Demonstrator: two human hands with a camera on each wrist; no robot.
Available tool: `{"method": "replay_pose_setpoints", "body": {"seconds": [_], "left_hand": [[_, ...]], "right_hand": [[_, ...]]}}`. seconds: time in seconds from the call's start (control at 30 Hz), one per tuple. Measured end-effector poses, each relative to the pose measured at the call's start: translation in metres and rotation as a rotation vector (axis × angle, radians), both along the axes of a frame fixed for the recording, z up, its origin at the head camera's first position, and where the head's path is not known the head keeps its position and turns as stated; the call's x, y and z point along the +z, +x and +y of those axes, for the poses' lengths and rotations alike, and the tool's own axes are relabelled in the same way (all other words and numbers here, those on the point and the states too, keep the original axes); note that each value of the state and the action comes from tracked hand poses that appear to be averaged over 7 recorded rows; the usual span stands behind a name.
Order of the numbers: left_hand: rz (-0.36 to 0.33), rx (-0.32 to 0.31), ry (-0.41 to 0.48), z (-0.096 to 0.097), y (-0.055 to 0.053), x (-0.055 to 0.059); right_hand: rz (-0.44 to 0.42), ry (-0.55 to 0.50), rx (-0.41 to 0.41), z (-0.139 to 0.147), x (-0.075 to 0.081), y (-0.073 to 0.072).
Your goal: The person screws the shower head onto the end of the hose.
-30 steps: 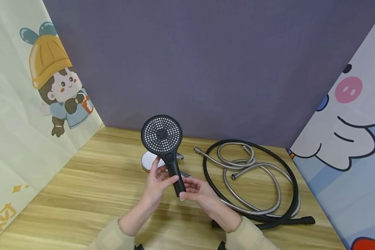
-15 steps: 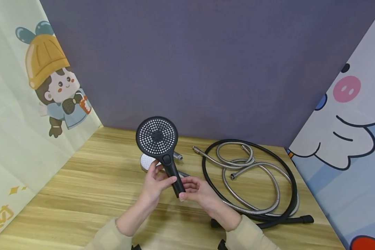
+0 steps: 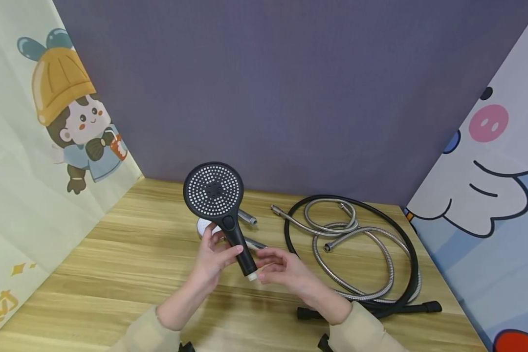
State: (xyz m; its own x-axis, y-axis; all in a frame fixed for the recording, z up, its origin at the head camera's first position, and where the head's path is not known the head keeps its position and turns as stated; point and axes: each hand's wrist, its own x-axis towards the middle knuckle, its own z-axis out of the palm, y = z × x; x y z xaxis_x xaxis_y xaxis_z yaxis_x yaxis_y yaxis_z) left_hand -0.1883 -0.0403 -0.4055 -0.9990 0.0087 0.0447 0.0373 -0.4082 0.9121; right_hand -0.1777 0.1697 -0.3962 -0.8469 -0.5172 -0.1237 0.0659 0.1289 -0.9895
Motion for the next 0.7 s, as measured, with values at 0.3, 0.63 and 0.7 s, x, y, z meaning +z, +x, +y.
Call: {"method": "replay_pose_setpoints", "body": {"seconds": [0.3, 0.63, 0.7], "left_hand": [[-0.013, -0.006, 0.003, -0.007, 0.001, 0.002], [-0.04, 0.006, 0.003, -0.02, 0.002, -0.009], [-0.046, 0.013, -0.01, -0.024, 0.002, -0.011]], "right_hand": [[0.12, 0.107, 0.059, 0.029, 0.014, 0.001], [0.246, 0.232, 0.051, 0.056, 0.017, 0.002], [0.265, 0.232, 0.087, 0.064, 0.015, 0.001]]}}
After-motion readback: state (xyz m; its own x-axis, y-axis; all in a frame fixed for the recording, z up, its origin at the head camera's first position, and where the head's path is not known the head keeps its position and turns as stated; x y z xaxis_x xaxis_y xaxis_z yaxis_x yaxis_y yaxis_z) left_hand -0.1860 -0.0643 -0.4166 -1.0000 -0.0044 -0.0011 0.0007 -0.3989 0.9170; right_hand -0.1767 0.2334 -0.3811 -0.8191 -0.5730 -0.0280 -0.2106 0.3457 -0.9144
